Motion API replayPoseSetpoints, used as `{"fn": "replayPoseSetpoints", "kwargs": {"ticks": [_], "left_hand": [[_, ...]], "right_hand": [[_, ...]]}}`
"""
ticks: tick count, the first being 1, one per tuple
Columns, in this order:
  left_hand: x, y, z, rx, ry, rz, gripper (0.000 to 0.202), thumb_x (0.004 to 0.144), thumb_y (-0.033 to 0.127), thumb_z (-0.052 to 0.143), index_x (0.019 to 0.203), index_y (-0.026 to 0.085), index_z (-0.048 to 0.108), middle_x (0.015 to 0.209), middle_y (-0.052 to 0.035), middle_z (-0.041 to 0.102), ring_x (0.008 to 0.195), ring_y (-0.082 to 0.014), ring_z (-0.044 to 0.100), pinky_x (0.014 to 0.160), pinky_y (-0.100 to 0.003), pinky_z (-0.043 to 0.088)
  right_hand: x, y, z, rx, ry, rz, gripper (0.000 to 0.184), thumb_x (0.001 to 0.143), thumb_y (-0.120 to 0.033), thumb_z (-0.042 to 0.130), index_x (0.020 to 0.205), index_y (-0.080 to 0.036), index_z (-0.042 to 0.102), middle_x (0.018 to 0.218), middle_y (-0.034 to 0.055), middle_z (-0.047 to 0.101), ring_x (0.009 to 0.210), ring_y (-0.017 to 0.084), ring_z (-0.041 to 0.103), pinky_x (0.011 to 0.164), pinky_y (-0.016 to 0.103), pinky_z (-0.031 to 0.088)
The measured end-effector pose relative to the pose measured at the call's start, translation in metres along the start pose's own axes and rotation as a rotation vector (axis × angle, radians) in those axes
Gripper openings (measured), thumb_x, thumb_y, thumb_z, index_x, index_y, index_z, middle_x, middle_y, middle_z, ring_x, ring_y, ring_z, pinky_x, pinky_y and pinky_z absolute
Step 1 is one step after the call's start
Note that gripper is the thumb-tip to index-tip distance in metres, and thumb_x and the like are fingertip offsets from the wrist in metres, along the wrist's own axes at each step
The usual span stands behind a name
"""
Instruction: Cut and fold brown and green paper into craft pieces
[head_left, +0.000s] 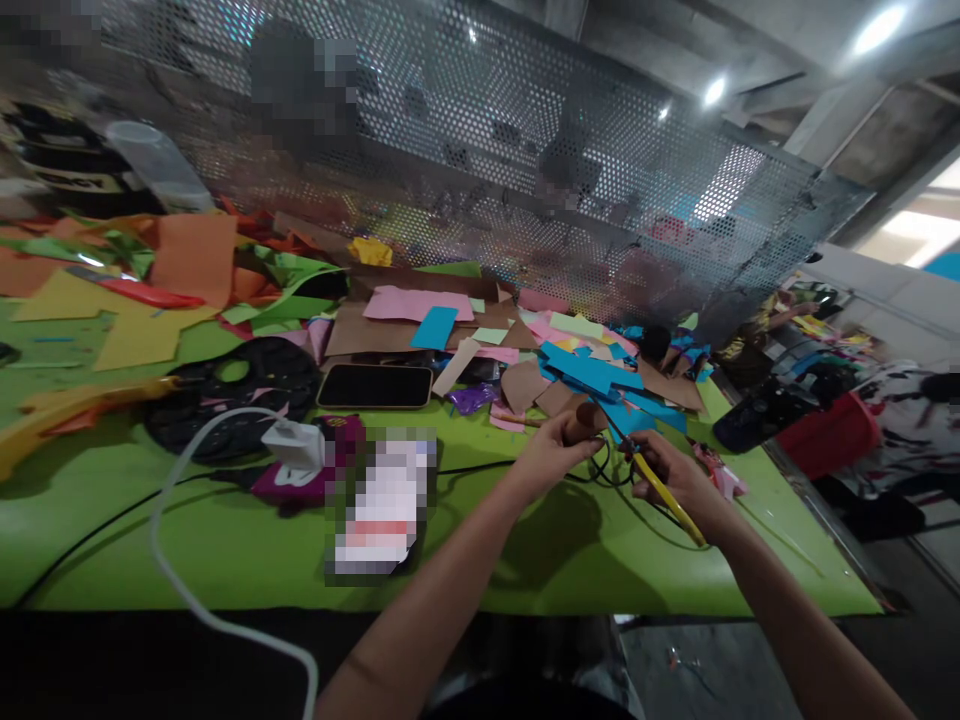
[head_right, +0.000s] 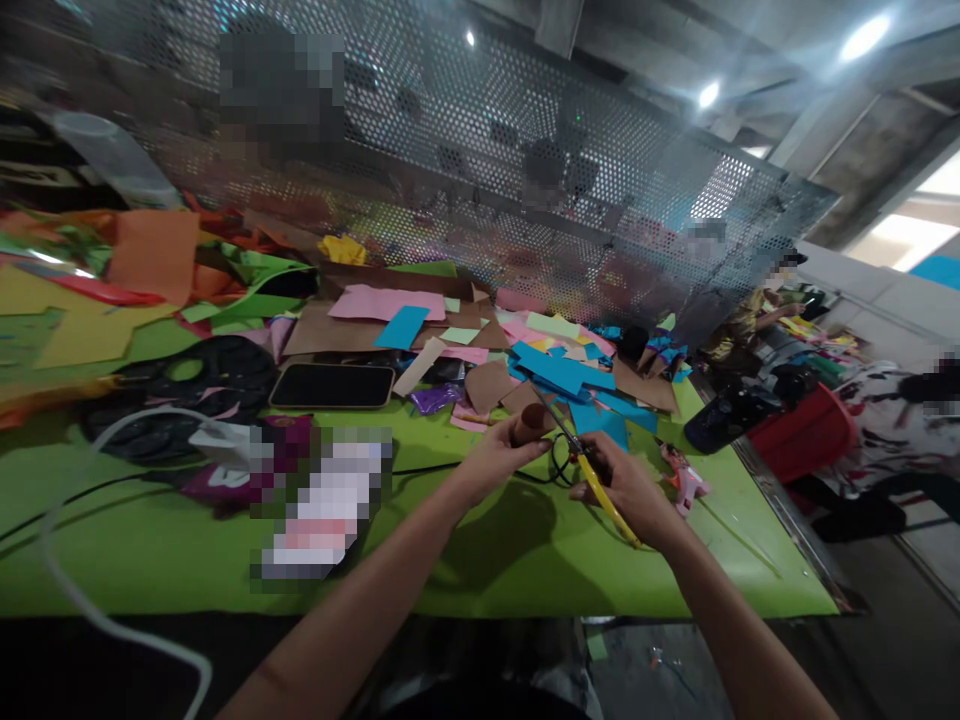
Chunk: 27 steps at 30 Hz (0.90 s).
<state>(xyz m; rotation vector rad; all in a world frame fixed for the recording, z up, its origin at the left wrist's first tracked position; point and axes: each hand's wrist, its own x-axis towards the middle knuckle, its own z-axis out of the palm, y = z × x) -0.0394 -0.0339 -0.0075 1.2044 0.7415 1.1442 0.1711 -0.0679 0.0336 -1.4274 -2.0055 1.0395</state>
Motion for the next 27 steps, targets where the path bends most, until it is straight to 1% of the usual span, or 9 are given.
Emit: {"fn": "replayPoseSetpoints", "kwargs": {"ticks": [5,11,16,19,22,27], "left_hand": [[-0.002,0.003,0.001,-0.026,-0.009,-0.035,0.035,0.066,0.038,0.075,0.091,0.016,0.066,0.092,-0.0014,0.069,0.092,-0.0190,0.060,0.086,-0.030,0.044],[-0.001,0.001,0.000,-0.041,-0.028,-0.039,0.037,0.064,0.039,0.077,0.090,0.015,0.067,0.088,-0.0013,0.069,0.087,-0.0186,0.061,0.084,-0.030,0.045],[0.000,-0.001,0.000,-0.078,-0.066,-0.021,0.041,0.061,0.042,0.080,0.091,0.016,0.067,0.090,-0.0026,0.071,0.088,-0.0195,0.062,0.083,-0.030,0.045],[0.000,0.001,0.000,-0.092,-0.066,-0.031,0.044,0.059,0.043,0.081,0.091,0.016,0.069,0.092,-0.0035,0.072,0.088,-0.0201,0.062,0.082,-0.030,0.046],[-0.002,0.003,0.001,-0.091,-0.068,-0.039,0.044,0.058,0.044,0.082,0.089,0.015,0.069,0.089,-0.0032,0.071,0.086,-0.0194,0.062,0.080,-0.030,0.046],[-0.003,0.005,0.001,-0.108,-0.087,-0.065,0.042,0.058,0.043,0.084,0.085,0.014,0.068,0.079,-0.0005,0.067,0.076,-0.0146,0.059,0.075,-0.027,0.045]], "right_hand": [[0.000,0.004,-0.003,-0.027,0.009,0.009,0.045,0.074,-0.030,0.070,0.114,-0.023,0.052,0.078,-0.0035,0.050,0.068,0.014,0.044,0.059,0.025,0.035],[-0.001,0.005,-0.009,-0.101,0.013,0.012,0.043,0.075,-0.033,0.070,0.113,-0.022,0.053,0.071,-0.0043,0.050,0.063,0.014,0.045,0.056,0.025,0.035],[-0.004,-0.005,-0.012,-0.196,0.046,0.016,0.040,0.074,-0.038,0.071,0.108,-0.021,0.056,0.074,-0.0025,0.057,0.066,0.015,0.050,0.059,0.026,0.039],[-0.007,-0.013,-0.013,-0.266,0.068,0.025,0.038,0.075,-0.040,0.070,0.105,-0.022,0.057,0.073,-0.0029,0.059,0.065,0.015,0.051,0.060,0.027,0.040],[-0.008,-0.016,-0.016,-0.314,0.078,0.019,0.040,0.074,-0.041,0.072,0.106,-0.022,0.058,0.072,-0.0033,0.060,0.064,0.016,0.053,0.058,0.027,0.040],[-0.010,-0.016,-0.021,-0.406,0.088,0.000,0.041,0.073,-0.042,0.074,0.107,-0.024,0.059,0.067,-0.0047,0.059,0.059,0.015,0.051,0.054,0.025,0.037]]}}
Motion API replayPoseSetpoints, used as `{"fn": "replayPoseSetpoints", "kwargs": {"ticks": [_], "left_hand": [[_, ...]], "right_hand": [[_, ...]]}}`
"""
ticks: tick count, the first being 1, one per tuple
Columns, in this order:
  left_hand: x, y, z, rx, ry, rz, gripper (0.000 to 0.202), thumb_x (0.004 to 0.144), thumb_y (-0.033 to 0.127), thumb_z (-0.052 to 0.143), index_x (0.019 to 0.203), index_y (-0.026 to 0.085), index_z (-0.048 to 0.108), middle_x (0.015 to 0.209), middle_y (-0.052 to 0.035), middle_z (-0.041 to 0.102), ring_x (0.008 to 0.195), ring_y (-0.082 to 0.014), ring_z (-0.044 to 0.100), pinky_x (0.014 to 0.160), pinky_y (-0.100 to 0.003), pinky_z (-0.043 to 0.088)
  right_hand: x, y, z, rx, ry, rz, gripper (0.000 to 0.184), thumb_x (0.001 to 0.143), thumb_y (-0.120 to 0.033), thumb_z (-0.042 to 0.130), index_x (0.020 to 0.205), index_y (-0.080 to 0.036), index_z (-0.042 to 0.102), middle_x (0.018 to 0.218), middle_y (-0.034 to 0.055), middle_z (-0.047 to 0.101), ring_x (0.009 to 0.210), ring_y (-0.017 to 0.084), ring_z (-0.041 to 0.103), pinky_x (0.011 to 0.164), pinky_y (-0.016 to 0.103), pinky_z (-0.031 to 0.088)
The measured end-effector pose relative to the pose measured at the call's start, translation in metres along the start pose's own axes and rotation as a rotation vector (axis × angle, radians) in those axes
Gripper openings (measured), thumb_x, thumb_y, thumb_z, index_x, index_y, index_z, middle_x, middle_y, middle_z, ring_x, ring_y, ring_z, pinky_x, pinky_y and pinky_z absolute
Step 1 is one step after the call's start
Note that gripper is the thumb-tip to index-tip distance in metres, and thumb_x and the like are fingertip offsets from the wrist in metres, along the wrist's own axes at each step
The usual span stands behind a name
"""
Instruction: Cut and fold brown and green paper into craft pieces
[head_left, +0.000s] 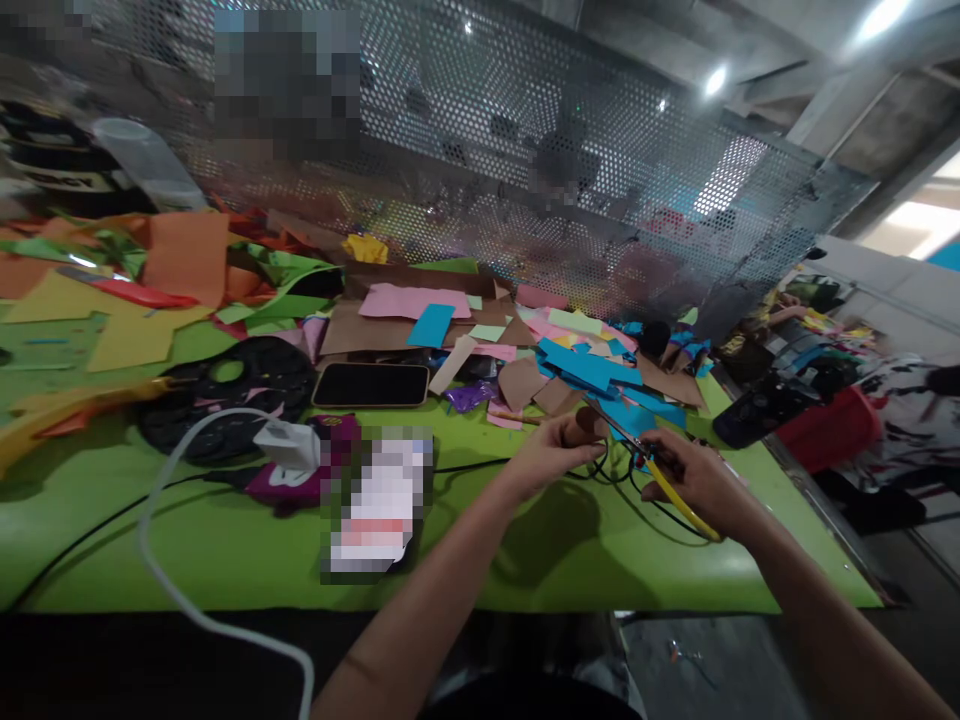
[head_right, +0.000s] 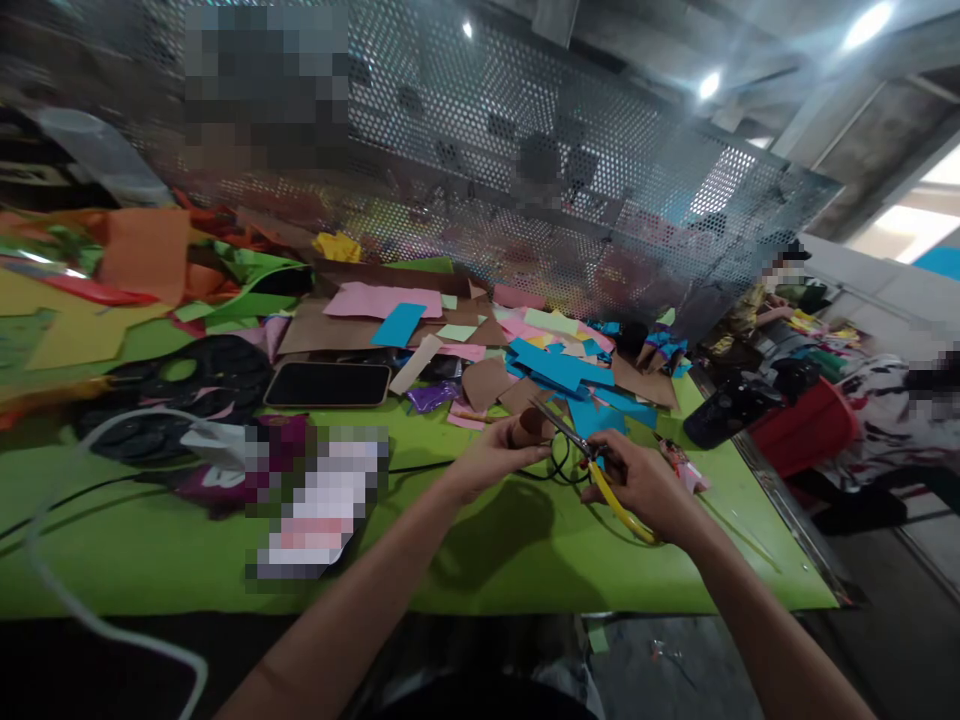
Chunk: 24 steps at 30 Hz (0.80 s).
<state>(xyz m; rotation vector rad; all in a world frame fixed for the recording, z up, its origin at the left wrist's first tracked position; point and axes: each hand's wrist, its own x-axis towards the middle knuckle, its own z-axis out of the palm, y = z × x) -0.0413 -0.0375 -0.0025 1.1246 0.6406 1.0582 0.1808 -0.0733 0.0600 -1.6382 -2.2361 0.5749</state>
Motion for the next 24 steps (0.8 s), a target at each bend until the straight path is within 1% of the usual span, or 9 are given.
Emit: {"fn": "replayPoseSetpoints", "kwargs": {"ticks": [4,11,18,21,24], "left_hand": [[-0.001,0.000,0.000,0.014,0.007,-0.006,0.044,0.055,0.046,0.085,0.080,0.015,0.066,0.073,0.0007,0.062,0.071,-0.0131,0.055,0.070,-0.025,0.043],[-0.001,0.002,-0.001,0.028,-0.017,-0.010,0.047,0.051,0.049,0.086,0.077,0.015,0.066,0.069,0.0006,0.062,0.069,-0.0135,0.056,0.069,-0.026,0.044],[0.000,0.003,0.000,0.056,-0.004,0.007,0.048,0.050,0.049,0.086,0.079,0.015,0.068,0.073,-0.0014,0.067,0.072,-0.0158,0.060,0.071,-0.027,0.047],[0.000,0.003,-0.001,0.052,-0.024,0.006,0.048,0.050,0.047,0.086,0.080,0.015,0.069,0.074,-0.0017,0.067,0.073,-0.0158,0.060,0.072,-0.027,0.047],[0.000,0.003,-0.001,0.068,-0.034,0.005,0.045,0.052,0.046,0.085,0.080,0.015,0.069,0.073,-0.0012,0.066,0.072,-0.0154,0.058,0.071,-0.027,0.046]], "right_hand": [[-0.001,-0.002,-0.004,-0.048,0.026,-0.032,0.040,0.071,-0.042,0.075,0.103,-0.024,0.060,0.064,-0.0045,0.059,0.056,0.015,0.049,0.051,0.025,0.035],[-0.002,0.002,-0.004,-0.072,0.027,-0.065,0.036,0.074,-0.042,0.073,0.103,-0.024,0.061,0.068,-0.0040,0.061,0.057,0.014,0.050,0.051,0.025,0.033],[-0.001,0.007,-0.007,-0.114,0.041,-0.079,0.036,0.072,-0.043,0.074,0.102,-0.026,0.065,0.066,-0.0034,0.061,0.055,0.015,0.050,0.051,0.025,0.032],[-0.002,0.009,-0.010,-0.141,0.028,-0.071,0.034,0.073,-0.043,0.074,0.101,-0.026,0.065,0.065,-0.0041,0.059,0.055,0.015,0.049,0.052,0.025,0.031],[-0.002,0.013,-0.009,-0.122,0.011,-0.069,0.031,0.075,-0.043,0.072,0.100,-0.026,0.065,0.065,-0.0041,0.060,0.055,0.015,0.050,0.052,0.025,0.032]]}}
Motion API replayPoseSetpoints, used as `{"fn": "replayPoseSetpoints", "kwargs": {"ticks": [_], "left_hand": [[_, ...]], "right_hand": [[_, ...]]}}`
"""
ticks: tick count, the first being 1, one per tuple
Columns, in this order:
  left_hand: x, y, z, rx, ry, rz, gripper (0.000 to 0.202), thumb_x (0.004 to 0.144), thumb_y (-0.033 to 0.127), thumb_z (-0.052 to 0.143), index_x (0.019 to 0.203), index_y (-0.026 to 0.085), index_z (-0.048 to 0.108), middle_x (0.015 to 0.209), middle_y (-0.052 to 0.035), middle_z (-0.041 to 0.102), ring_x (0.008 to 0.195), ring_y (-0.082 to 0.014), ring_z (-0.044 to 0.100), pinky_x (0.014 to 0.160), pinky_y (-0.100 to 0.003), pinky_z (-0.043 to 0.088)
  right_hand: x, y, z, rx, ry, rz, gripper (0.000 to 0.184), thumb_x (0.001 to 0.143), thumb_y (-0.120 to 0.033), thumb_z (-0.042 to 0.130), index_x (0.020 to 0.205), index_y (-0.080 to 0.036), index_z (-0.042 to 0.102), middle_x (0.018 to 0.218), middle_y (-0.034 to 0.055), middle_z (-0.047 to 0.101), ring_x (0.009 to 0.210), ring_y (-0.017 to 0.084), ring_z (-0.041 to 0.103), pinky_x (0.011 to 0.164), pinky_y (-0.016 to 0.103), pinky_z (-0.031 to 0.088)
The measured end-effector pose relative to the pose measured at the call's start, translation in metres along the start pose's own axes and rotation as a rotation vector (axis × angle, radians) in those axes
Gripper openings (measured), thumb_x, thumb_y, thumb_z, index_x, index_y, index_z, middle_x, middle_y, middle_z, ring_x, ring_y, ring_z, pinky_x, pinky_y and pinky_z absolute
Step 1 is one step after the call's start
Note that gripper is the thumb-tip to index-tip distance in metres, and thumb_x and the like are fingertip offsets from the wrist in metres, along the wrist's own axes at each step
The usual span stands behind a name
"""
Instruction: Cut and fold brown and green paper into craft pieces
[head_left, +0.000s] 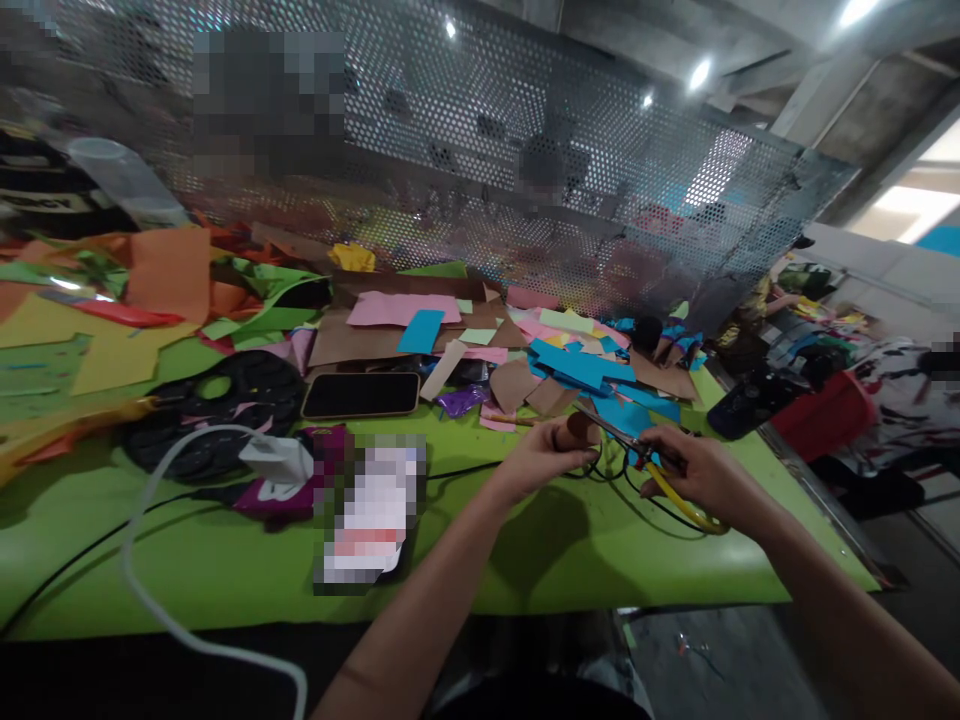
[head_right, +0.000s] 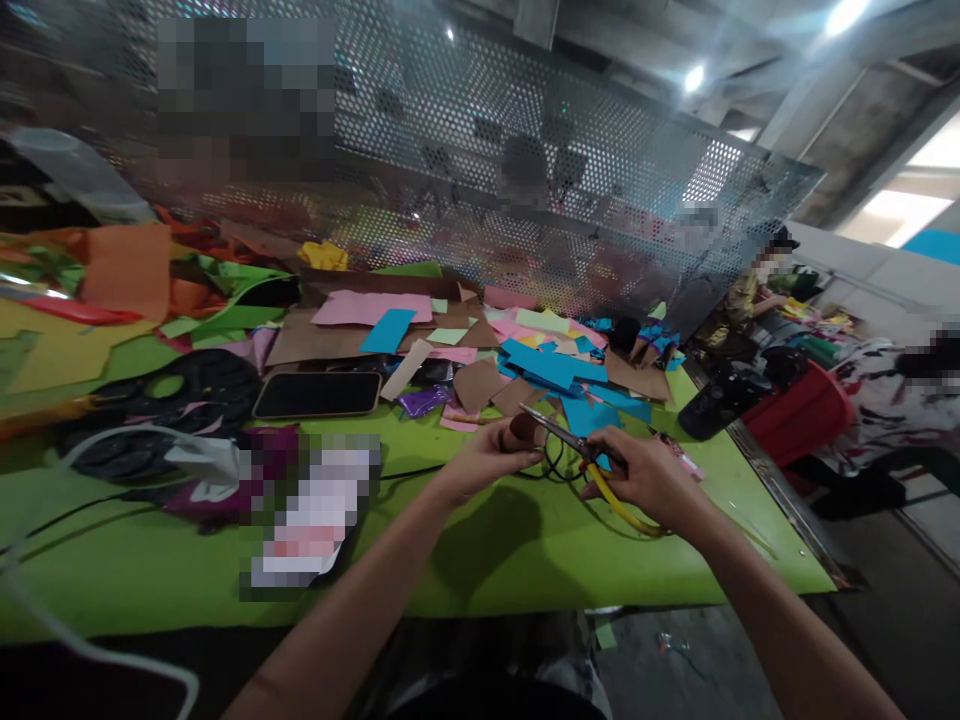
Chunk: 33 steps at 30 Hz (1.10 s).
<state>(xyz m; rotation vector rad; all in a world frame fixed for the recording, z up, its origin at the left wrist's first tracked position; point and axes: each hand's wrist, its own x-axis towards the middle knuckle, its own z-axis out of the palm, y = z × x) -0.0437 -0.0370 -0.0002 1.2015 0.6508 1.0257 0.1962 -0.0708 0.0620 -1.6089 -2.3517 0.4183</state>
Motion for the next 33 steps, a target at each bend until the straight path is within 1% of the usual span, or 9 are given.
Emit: {"fn": "replayPoseSetpoints", "kwargs": {"ticks": [4,7,9,12,15,19,22,25,33], "left_hand": [[0.000,-0.003,-0.002,0.048,0.047,-0.006,0.042,0.056,0.047,0.083,0.078,0.015,0.068,0.071,-0.0007,0.064,0.073,-0.0159,0.058,0.071,-0.027,0.044],[0.002,-0.008,-0.005,0.042,0.064,-0.001,0.044,0.057,0.047,0.083,0.085,0.015,0.069,0.078,-0.0010,0.066,0.078,-0.0167,0.059,0.074,-0.027,0.044],[0.003,-0.011,-0.006,0.031,0.071,0.006,0.047,0.059,0.047,0.083,0.091,0.016,0.069,0.084,-0.0015,0.067,0.082,-0.0170,0.059,0.078,-0.028,0.044],[0.004,-0.014,-0.007,0.013,0.079,0.011,0.049,0.062,0.049,0.081,0.096,0.017,0.067,0.091,-0.0016,0.067,0.087,-0.0167,0.059,0.083,-0.027,0.043],[0.004,-0.014,-0.007,0.020,0.087,0.022,0.051,0.064,0.051,0.079,0.099,0.017,0.065,0.092,-0.0010,0.065,0.089,-0.0164,0.057,0.084,-0.027,0.042],[0.003,-0.014,-0.007,0.064,0.097,0.030,0.050,0.067,0.054,0.076,0.099,0.017,0.064,0.092,-0.0009,0.063,0.090,-0.0164,0.055,0.085,-0.028,0.041],[0.003,-0.013,-0.006,0.088,0.102,0.013,0.051,0.066,0.055,0.076,0.096,0.016,0.064,0.089,-0.0008,0.062,0.088,-0.0166,0.054,0.083,-0.027,0.041],[0.002,-0.011,-0.005,0.092,0.090,0.013,0.050,0.066,0.055,0.076,0.097,0.017,0.064,0.090,-0.0011,0.062,0.089,-0.0170,0.054,0.083,-0.027,0.041],[0.000,-0.007,-0.004,0.103,0.060,-0.005,0.052,0.068,0.050,0.074,0.107,0.017,0.061,0.102,-0.0034,0.064,0.099,-0.0207,0.055,0.089,-0.030,0.040]], "right_hand": [[0.001,0.003,0.004,0.088,0.014,0.040,0.035,0.075,-0.045,0.071,0.102,-0.025,0.062,0.066,-0.0041,0.060,0.057,0.015,0.051,0.053,0.026,0.034],[0.002,0.002,0.005,0.123,0.026,0.045,0.039,0.077,-0.048,0.069,0.105,-0.024,0.057,0.065,-0.0042,0.056,0.058,0.016,0.050,0.053,0.026,0.035],[0.001,0.000,0.005,0.137,0.023,0.005,0.042,0.079,-0.050,0.065,0.109,-0.023,0.053,0.071,-0.0023,0.057,0.063,0.017,0.052,0.056,0.028,0.039],[-0.002,-0.002,0.008,0.218,-0.025,-0.077,0.039,0.087,-0.049,0.054,0.115,-0.023,0.046,0.089,0.0030,0.060,0.077,0.020,0.057,0.068,0.031,0.045],[-0.004,-0.005,0.015,0.268,-0.061,-0.110,0.035,0.092,-0.050,0.046,0.114,-0.023,0.043,0.095,0.0043,0.057,0.083,0.021,0.057,0.074,0.033,0.046],[-0.001,-0.014,0.024,0.254,-0.072,-0.104,0.037,0.094,-0.055,0.039,0.111,-0.023,0.043,0.091,0.0034,0.055,0.081,0.021,0.054,0.071,0.033,0.044],[0.002,-0.021,0.027,0.264,-0.081,-0.082,0.041,0.091,-0.061,0.041,0.108,-0.023,0.044,0.085,0.0023,0.054,0.077,0.020,0.053,0.067,0.032,0.042],[0.004,-0.026,0.027,0.280,-0.084,-0.063,0.043,0.090,-0.062,0.043,0.107,-0.023,0.045,0.084,0.0022,0.055,0.077,0.020,0.052,0.066,0.030,0.042],[0.003,-0.021,0.029,0.295,-0.070,-0.090,0.044,0.090,-0.064,0.042,0.104,-0.022,0.046,0.085,0.0017,0.055,0.077,0.018,0.052,0.065,0.029,0.041]]}}
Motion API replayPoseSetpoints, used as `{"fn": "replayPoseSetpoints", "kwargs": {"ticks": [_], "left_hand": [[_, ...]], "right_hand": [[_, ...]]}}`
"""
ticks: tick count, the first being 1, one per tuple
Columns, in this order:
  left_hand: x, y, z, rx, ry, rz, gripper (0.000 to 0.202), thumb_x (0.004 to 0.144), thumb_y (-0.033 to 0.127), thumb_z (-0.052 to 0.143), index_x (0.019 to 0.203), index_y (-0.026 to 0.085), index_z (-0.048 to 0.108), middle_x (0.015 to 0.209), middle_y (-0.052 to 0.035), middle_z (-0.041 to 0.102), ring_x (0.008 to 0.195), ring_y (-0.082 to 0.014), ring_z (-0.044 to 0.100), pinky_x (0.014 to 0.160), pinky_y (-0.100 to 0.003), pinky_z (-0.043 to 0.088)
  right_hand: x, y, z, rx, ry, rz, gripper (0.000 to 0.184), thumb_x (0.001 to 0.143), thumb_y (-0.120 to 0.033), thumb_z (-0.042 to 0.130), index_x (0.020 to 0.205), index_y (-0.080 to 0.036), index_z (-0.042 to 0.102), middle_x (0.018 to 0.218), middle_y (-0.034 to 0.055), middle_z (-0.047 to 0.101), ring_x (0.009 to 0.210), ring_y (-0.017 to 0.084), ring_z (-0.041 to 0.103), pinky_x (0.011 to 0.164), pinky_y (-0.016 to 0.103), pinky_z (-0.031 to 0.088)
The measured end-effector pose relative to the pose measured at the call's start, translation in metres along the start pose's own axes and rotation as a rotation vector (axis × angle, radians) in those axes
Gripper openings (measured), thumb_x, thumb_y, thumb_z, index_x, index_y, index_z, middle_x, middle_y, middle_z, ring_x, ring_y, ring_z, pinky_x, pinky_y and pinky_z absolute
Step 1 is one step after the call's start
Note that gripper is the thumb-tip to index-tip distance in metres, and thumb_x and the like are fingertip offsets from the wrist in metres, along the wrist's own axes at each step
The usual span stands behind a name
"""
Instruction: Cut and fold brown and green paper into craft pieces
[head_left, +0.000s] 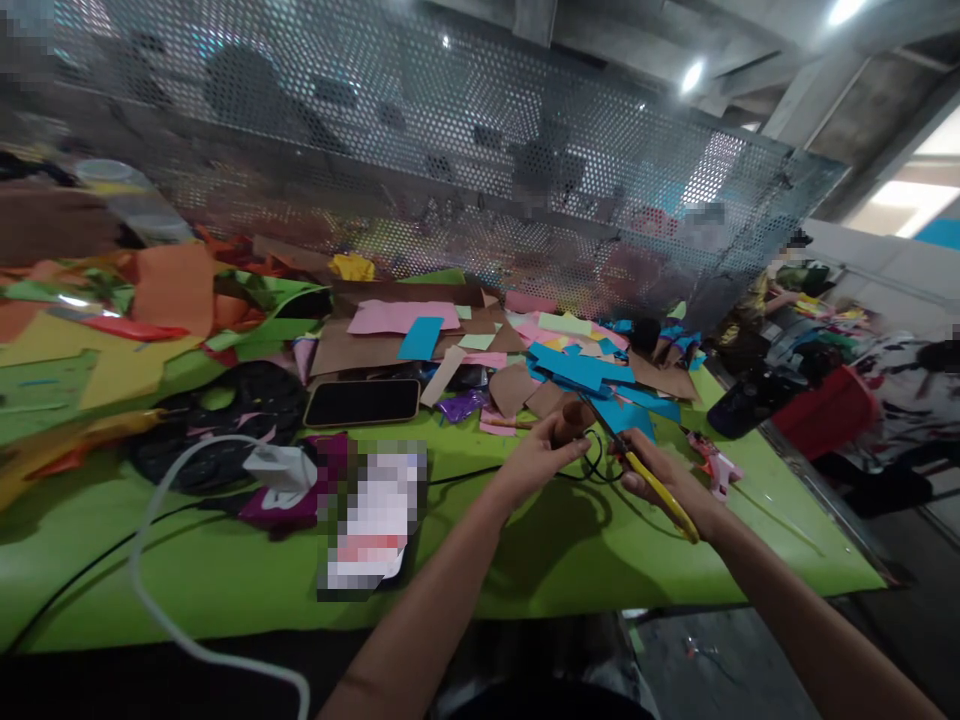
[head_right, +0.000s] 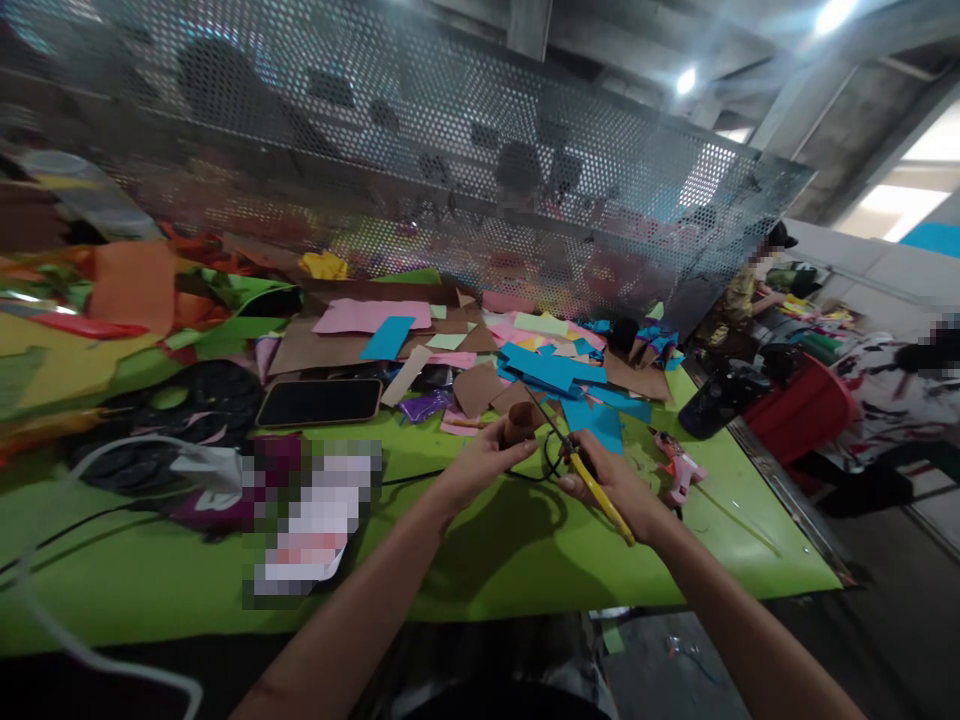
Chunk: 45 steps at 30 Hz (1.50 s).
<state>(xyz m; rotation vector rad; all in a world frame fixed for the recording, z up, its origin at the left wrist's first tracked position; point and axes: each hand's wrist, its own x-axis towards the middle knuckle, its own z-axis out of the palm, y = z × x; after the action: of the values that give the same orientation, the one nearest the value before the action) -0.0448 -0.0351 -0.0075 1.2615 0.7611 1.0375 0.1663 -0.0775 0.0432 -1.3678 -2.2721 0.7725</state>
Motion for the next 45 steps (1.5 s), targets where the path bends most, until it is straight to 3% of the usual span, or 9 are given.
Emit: {"fn": "replayPoseSetpoints", "kwargs": {"ticks": [15,29,45], "left_hand": [[-0.001,0.001,0.002,-0.023,0.001,-0.005,0.055,0.067,0.047,0.075,0.110,0.016,0.061,0.109,-0.0052,0.066,0.106,-0.0242,0.056,0.094,-0.034,0.040],[0.001,-0.005,0.000,-0.041,-0.019,-0.021,0.050,0.069,0.046,0.075,0.107,0.016,0.062,0.104,-0.0045,0.068,0.099,-0.0217,0.059,0.089,-0.032,0.043],[0.002,-0.004,0.000,-0.052,-0.037,0.017,0.056,0.070,0.046,0.074,0.116,0.017,0.059,0.114,-0.0065,0.066,0.109,-0.0230,0.057,0.095,-0.032,0.041]], "right_hand": [[0.002,0.003,0.002,-0.001,0.012,0.001,0.047,0.088,-0.065,0.046,0.103,-0.021,0.047,0.084,0.0020,0.055,0.075,0.018,0.052,0.063,0.029,0.041],[0.001,0.012,0.002,-0.041,0.026,0.030,0.046,0.087,-0.066,0.047,0.102,-0.022,0.047,0.082,0.0013,0.057,0.070,0.018,0.051,0.060,0.029,0.039],[-0.002,0.005,-0.001,-0.059,-0.015,0.027,0.046,0.089,-0.066,0.042,0.105,-0.023,0.044,0.087,0.0025,0.056,0.077,0.021,0.052,0.069,0.032,0.040]]}}
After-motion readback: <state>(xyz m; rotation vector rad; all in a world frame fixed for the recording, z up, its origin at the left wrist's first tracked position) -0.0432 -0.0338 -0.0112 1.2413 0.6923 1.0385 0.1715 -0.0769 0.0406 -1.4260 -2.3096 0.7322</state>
